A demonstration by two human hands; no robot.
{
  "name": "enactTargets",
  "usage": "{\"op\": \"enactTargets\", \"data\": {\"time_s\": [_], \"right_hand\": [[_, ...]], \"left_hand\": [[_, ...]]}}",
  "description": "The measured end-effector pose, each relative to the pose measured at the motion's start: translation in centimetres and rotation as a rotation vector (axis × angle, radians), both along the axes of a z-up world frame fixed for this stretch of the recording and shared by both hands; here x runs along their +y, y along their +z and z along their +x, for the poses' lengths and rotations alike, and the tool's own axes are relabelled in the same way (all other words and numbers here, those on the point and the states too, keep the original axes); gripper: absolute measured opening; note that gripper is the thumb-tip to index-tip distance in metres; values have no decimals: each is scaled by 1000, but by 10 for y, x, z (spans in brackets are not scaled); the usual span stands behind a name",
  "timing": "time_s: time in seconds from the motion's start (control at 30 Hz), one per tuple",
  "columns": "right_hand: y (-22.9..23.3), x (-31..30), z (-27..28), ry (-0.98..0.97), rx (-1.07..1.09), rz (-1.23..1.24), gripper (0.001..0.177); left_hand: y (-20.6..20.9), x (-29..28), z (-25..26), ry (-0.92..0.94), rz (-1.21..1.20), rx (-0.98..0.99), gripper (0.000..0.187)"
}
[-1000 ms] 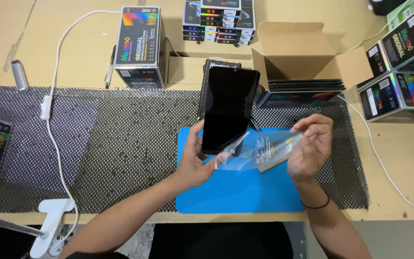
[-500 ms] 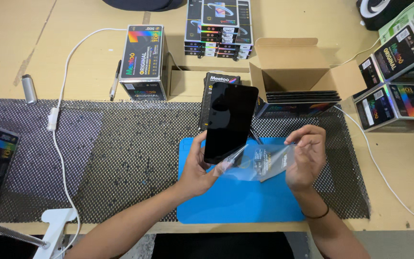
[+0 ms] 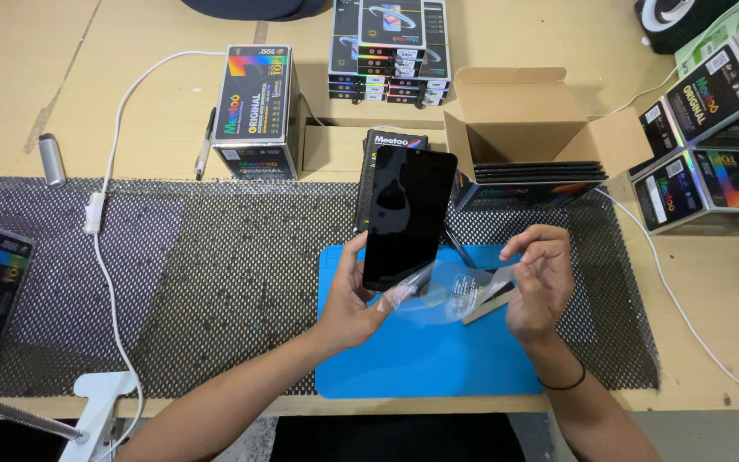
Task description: The person unpacks a smartphone screen from a Meetoo box, removes the plastic wrap, and wipes the screen with a small cloth. They then write on the back of the screen with a pen before placing it back into the box. The process is repeated with a second screen.
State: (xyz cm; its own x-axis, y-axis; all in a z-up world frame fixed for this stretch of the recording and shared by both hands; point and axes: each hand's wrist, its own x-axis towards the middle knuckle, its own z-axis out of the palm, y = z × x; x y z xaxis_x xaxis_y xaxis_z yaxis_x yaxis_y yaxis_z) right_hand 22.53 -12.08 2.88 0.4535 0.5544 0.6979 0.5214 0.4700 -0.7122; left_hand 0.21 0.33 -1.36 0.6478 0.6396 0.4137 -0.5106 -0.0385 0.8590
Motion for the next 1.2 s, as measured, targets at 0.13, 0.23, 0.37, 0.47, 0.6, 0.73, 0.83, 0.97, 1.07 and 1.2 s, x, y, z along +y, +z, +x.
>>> {"op": "enactTargets", "data": {"time_s": [0.13, 0.23, 0.37, 0.47, 0.6, 0.73, 0.83, 0.97, 1.07, 1.2], "right_hand": [[3, 1, -1, 2, -8, -7, 9], [2, 0, -1, -6, -12, -13, 10], [3, 0, -1, 8, 2, -24, 9], [1, 0, 1, 14, 8, -28, 9], [-1, -1, 0, 10, -10, -27, 12], [3, -2, -8, 24, -3, -30, 14], [8, 1, -14, 22, -19, -48, 15], [6, 1, -19, 5, -116, -18, 15], [2, 1, -22, -43, -234, 9, 16], [-2, -2, -26, -148, -466, 70, 17]], "left_hand": [[2, 0, 0, 11, 20, 0, 82], [-5, 1, 1, 8, 24, -21, 81], [-9, 1, 2, 5, 53, -21, 80], [-3, 0, 1, 4, 59, 0, 80], [7, -1, -1, -3, 14, 7, 81], [13, 1, 1, -3, -26, -17, 85], [1, 6, 3, 18, -55, -13, 86], [-1, 9, 3, 45, -76, -13, 87], [5, 9, 5, 61, -69, -17, 86], [9, 10, 6, 70, -77, -32, 83]]}}
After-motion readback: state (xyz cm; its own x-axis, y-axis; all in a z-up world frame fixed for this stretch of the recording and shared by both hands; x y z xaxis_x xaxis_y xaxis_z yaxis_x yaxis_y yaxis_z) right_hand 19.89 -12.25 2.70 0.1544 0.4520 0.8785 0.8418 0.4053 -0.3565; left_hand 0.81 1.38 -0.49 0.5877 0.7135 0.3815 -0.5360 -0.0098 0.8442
